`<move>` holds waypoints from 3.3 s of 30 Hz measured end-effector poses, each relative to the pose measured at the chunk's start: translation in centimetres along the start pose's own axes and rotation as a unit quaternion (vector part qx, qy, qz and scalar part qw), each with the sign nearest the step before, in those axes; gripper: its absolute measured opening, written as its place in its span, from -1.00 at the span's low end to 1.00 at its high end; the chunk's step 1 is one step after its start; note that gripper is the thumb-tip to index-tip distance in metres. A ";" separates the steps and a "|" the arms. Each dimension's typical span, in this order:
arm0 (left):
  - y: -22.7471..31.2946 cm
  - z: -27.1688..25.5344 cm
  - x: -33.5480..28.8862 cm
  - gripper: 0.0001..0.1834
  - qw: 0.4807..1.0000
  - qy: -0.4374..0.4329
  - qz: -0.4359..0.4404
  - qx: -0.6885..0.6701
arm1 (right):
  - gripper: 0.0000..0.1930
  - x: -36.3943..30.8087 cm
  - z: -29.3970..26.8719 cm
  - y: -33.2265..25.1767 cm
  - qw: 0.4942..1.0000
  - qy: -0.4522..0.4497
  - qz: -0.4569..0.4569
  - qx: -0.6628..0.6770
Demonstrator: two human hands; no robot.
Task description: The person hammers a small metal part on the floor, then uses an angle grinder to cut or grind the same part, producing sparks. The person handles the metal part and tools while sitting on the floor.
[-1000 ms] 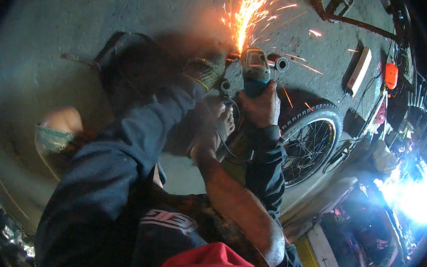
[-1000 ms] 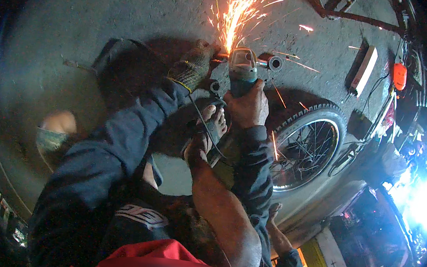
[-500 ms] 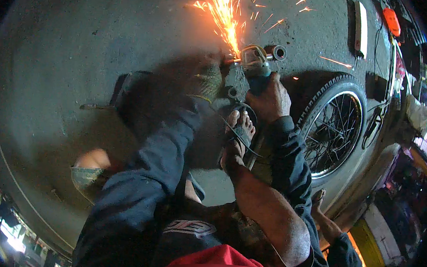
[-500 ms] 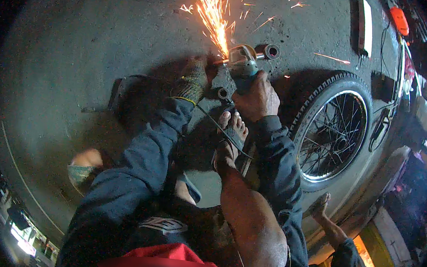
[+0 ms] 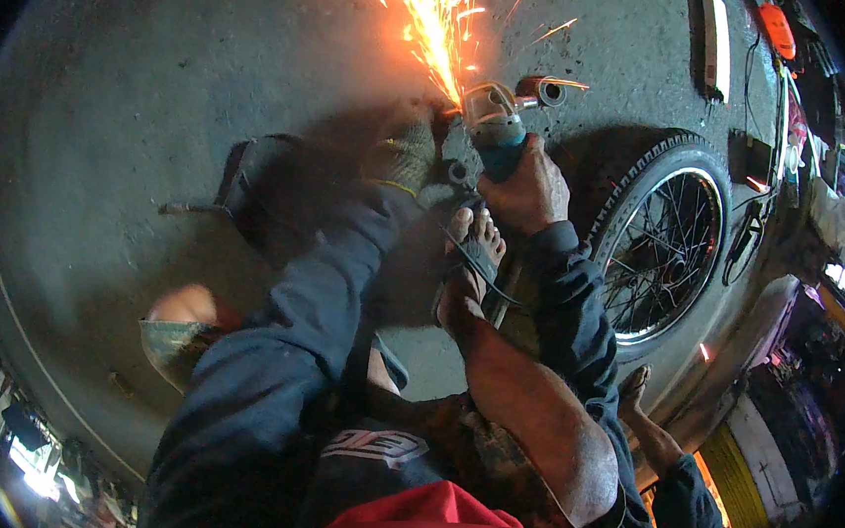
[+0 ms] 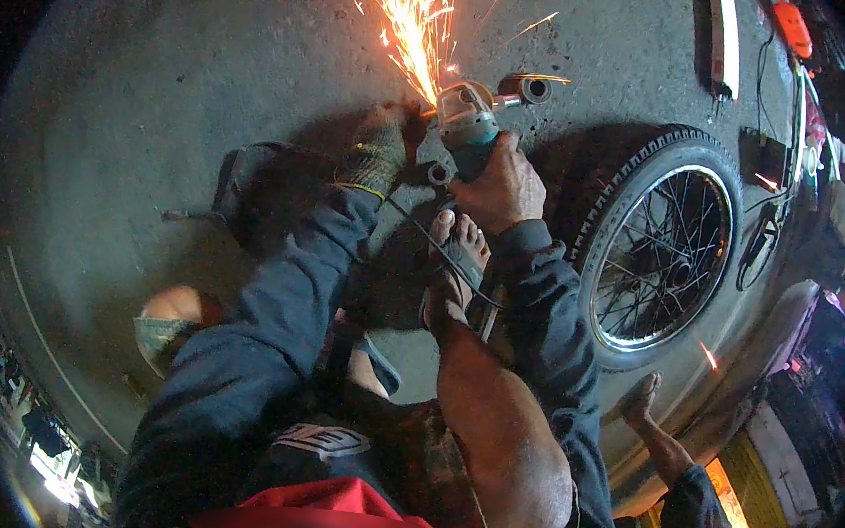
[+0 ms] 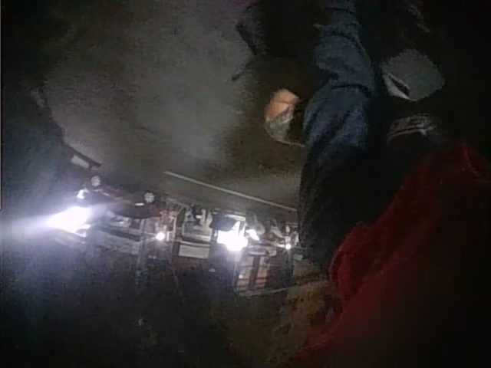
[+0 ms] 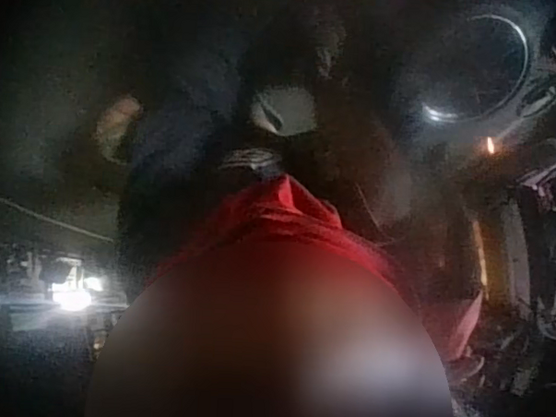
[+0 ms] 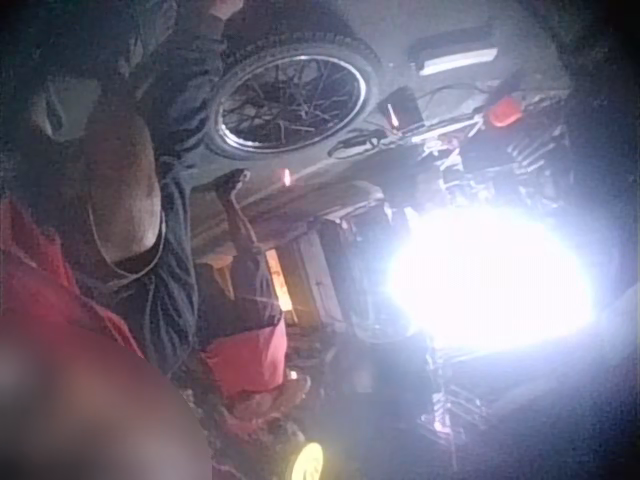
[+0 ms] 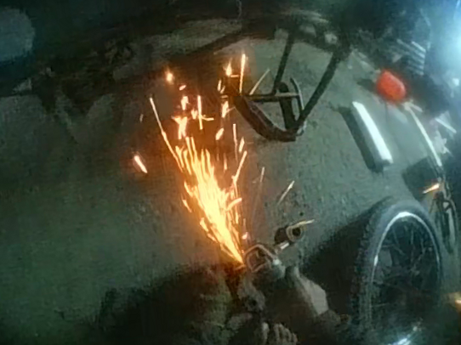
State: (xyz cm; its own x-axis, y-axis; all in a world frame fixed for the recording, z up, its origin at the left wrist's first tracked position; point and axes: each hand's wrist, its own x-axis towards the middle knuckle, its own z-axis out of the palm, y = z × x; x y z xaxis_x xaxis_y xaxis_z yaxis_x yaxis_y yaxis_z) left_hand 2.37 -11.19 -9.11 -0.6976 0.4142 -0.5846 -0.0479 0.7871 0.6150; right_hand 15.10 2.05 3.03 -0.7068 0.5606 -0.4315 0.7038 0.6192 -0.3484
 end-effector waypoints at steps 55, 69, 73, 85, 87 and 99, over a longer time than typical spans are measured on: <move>-5.2 5.1 4.7 -0.52 0.966 0.084 0.150 0.195 | -0.31 -0.6 -0.9 -1.3 0.998 -0.020 0.059 -0.024; -4.7 3.3 3.2 -0.48 0.963 0.070 0.220 0.137 | -0.27 -0.8 -0.9 -1.1 0.997 -0.026 0.066 -0.016; -4.2 3.2 2.7 -0.50 0.970 0.082 0.173 0.152 | -0.28 -0.9 -0.8 -1.3 0.998 -0.031 0.049 -0.005; -3.3 2.7 2.6 -0.62 0.973 0.019 0.170 0.153 | -0.30 -0.8 -0.8 -1.0 0.997 -0.036 0.059 -0.018; -3.2 2.5 2.4 -0.60 0.977 0.011 0.139 0.159 | -0.30 -0.8 -0.7 -0.9 0.997 -0.026 0.065 -0.026; -1.9 2.5 3.1 -0.62 0.906 -0.033 -0.065 -0.416 | -0.33 -1.2 -0.7 -1.1 0.998 -0.017 0.059 -0.021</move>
State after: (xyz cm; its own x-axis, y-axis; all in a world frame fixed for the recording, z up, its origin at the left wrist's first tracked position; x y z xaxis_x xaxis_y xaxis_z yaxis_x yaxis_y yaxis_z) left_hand 2.05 -10.30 -13.42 -0.6041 0.3912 -0.6943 -0.6689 0.2247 0.7086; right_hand 15.14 1.07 4.51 -0.6165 0.6123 -0.4950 0.7772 0.5738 -0.2583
